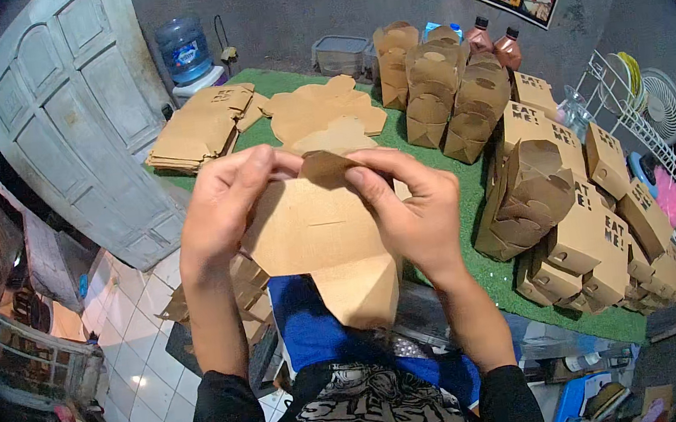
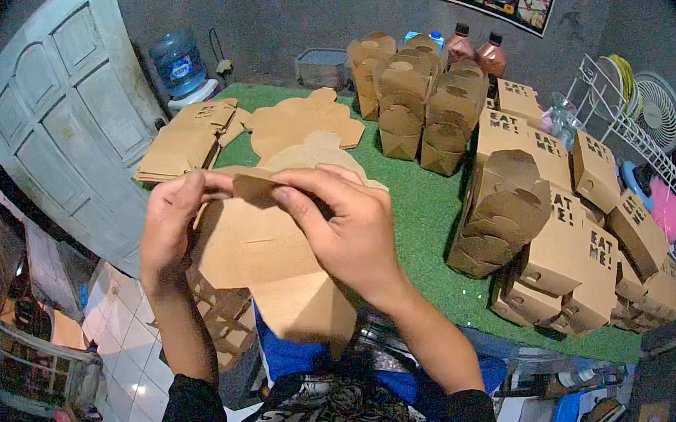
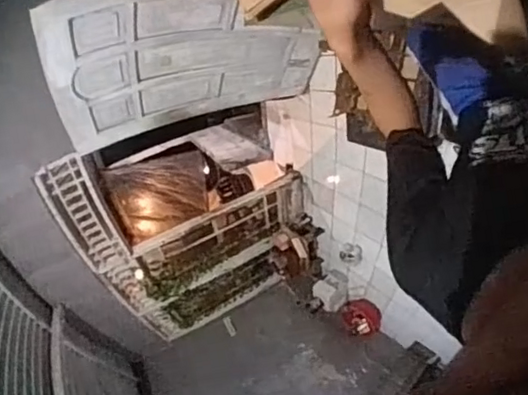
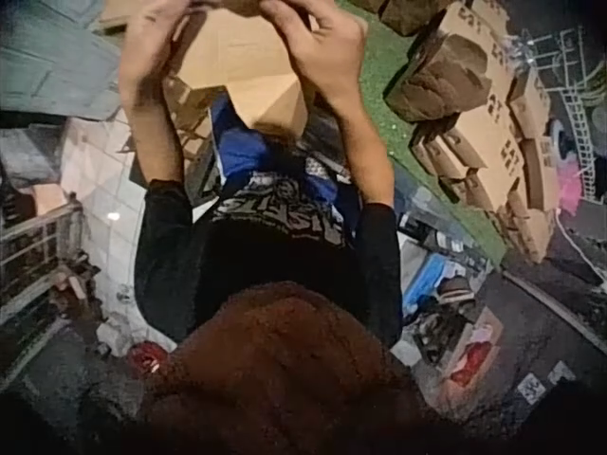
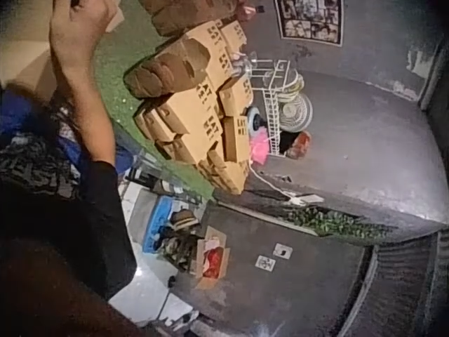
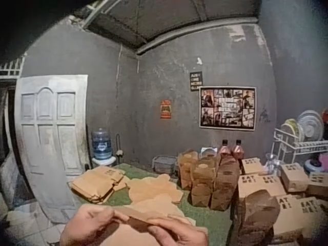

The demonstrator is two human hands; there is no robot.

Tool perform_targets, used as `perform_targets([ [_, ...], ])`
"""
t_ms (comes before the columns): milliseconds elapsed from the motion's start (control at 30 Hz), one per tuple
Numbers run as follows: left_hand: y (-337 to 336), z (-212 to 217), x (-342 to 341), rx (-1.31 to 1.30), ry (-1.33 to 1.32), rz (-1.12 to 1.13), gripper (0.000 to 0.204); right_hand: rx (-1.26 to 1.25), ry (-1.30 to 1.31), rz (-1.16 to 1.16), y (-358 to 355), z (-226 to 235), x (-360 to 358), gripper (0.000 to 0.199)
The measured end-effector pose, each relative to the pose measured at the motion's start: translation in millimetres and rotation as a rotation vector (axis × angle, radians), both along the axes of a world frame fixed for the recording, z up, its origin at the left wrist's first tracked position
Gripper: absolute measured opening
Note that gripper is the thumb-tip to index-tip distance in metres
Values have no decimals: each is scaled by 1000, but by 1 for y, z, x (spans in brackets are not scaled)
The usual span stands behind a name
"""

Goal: The recorder folds and assembles several flat cardboard food containers into their final 3D shape.

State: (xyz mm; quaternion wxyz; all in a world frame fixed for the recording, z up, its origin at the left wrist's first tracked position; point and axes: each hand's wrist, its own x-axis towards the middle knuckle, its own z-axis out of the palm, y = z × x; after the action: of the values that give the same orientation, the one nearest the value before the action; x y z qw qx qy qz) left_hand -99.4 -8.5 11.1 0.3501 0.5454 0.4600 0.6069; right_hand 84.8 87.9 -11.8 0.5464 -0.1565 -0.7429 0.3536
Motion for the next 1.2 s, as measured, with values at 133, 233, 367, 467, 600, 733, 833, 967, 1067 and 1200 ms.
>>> perform_targets([
  [133, 2, -8, 20, 63, -324, 56, 48, 26, 42, -166, 9, 9, 8, 16],
  [233, 2, -56, 5, 138, -579, -434, 48, 0, 144, -223, 14, 16, 4, 17],
  [367, 11, -23, 68, 56, -475, 70, 43, 95, 39, -281, 16, 12, 8, 22],
  [467, 16, -25, 63, 54, -519, 22, 41, 119, 52, -214, 11, 18, 20, 32],
  [600, 18, -24, 62, 81, -508, 33, 37, 487, -276, 63, 7, 7, 49, 36],
  [733, 12, -23, 72, -60, -515, 31, 35, 552, -292, -5, 12, -7, 51, 27],
  [833, 12, -33, 70, 13, -364, -25, 39, 468, -163, -56, 13, -14, 49, 18],
  [967, 6, -26, 76, 160, -70, -19, 42, 304, -62, -44, 12, -9, 45, 15],
  [1067, 6, -28, 77, 172, 65, 2, 43, 207, -28, -1, 10, -5, 45, 9],
  [1200, 10, -32, 82, 265, 24, 73, 37, 187, -25, -9, 11, -6, 43, 10],
])
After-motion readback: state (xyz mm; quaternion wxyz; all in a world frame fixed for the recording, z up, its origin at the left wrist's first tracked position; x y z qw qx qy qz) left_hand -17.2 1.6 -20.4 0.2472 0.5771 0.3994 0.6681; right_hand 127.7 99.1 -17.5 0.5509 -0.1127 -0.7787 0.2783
